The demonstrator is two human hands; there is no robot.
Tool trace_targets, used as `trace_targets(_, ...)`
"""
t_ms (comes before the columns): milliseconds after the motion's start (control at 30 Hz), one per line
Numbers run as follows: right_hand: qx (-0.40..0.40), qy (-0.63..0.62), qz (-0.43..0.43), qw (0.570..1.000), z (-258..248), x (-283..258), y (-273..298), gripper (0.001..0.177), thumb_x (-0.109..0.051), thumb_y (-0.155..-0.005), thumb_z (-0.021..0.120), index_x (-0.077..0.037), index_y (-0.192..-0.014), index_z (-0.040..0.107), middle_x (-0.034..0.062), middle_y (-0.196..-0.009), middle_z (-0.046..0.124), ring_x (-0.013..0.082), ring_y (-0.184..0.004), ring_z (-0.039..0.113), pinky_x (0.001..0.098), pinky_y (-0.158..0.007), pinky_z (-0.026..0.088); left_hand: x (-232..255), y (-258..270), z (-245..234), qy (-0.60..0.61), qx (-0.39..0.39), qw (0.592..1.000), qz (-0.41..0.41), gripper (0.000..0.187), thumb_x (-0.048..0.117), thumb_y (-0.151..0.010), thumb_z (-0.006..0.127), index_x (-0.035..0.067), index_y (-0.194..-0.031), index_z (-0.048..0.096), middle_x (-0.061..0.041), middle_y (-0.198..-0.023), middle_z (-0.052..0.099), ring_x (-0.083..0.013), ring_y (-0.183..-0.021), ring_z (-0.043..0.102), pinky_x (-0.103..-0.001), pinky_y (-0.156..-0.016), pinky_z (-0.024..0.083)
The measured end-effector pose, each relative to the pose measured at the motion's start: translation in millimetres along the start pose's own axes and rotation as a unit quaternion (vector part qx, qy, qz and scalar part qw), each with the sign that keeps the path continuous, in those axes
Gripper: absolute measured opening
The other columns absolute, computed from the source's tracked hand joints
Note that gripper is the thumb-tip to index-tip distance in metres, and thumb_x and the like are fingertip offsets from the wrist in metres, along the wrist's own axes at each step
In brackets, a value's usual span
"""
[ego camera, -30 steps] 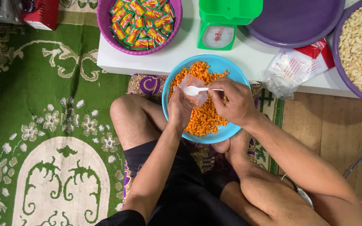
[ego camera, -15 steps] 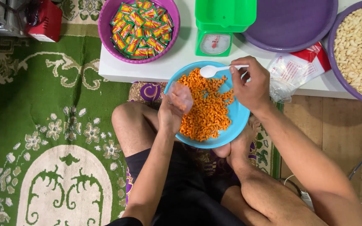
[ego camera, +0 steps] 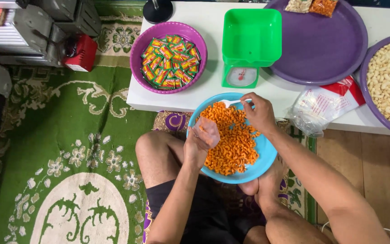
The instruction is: Filling small plastic bags with orange snacks using a spoon and hands while sitting on the floor.
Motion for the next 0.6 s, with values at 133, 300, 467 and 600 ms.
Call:
trace_targets(133, -0.041, -0.039, 0.055, 0.997, 4.0, 0.0, 14.7, 0.013, -0.002, -0.1, 0.064, -0.009, -0.109, 0.071, 0.0117, -0.095, 0.077, 0.0294, -0.081, 0.076, 0.0401, -0.06, 0.061, 4.6, 4.4, 6.6, 0.003, 0.003, 1.0, 0.002, 0.072, 0.058, -0.106, 0.04, -0.007, -0.128, 0.06, -0.027, -0.124, 0.068, -0.0386, -0.121, 0.065, -0.051, -0.104, 0.053)
trace_targets(300, -0.11, 0.052, -0.062, 0.991, -9.3, -57.0, 29.1, 0.017, 0.0, -0.101, 0.06, -0.011, -0.11, 0.069, 0.0142, -0.091, 0.075, 0.0369, -0.083, 0.075, 0.0478, -0.061, 0.064, 6.3, 17.1, 20.6, 0.004, 0.006, 1.0, 0.006, 0.073, 0.057, -0.108, 0.034, -0.008, -0.133, 0.056, -0.031, -0.128, 0.065, -0.0426, -0.124, 0.062, -0.054, -0.105, 0.051)
trace_targets(467, -0.061, 0.08, -0.113, 0.988, -38.8, -71.0, 36.1, 0.022, -0.002, -0.099, 0.065, -0.013, -0.117, 0.072, 0.0083, -0.097, 0.075, 0.0285, -0.077, 0.074, 0.039, -0.057, 0.063, 8.1, 19.0, 23.6, -0.001, -0.004, 1.0, 0.005, 0.074, 0.056, -0.108, 0.035, -0.011, -0.135, 0.054, -0.032, -0.127, 0.064, -0.0425, -0.126, 0.06, -0.052, -0.108, 0.049)
trace_targets(600, 0.018, 0.145, -0.112, 0.983, -71.0, -56.2, 28.7, 0.022, -0.003, -0.102, 0.066, -0.009, -0.123, 0.071, 0.0104, -0.096, 0.071, 0.027, -0.076, 0.071, 0.0354, -0.057, 0.059, 12.3, 22.0, 27.8, -0.007, 0.002, 1.0, 0.011, 0.07, 0.054, -0.108, 0.037, -0.01, -0.128, 0.058, -0.031, -0.124, 0.067, -0.0405, -0.122, 0.064, -0.048, -0.106, 0.052)
Point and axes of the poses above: each hand's wrist, its own y-axis away from the middle knuckle, its own z-axis out of the palm, x = y × z, the point moved 9 cm from there along -y, towards the middle knuckle
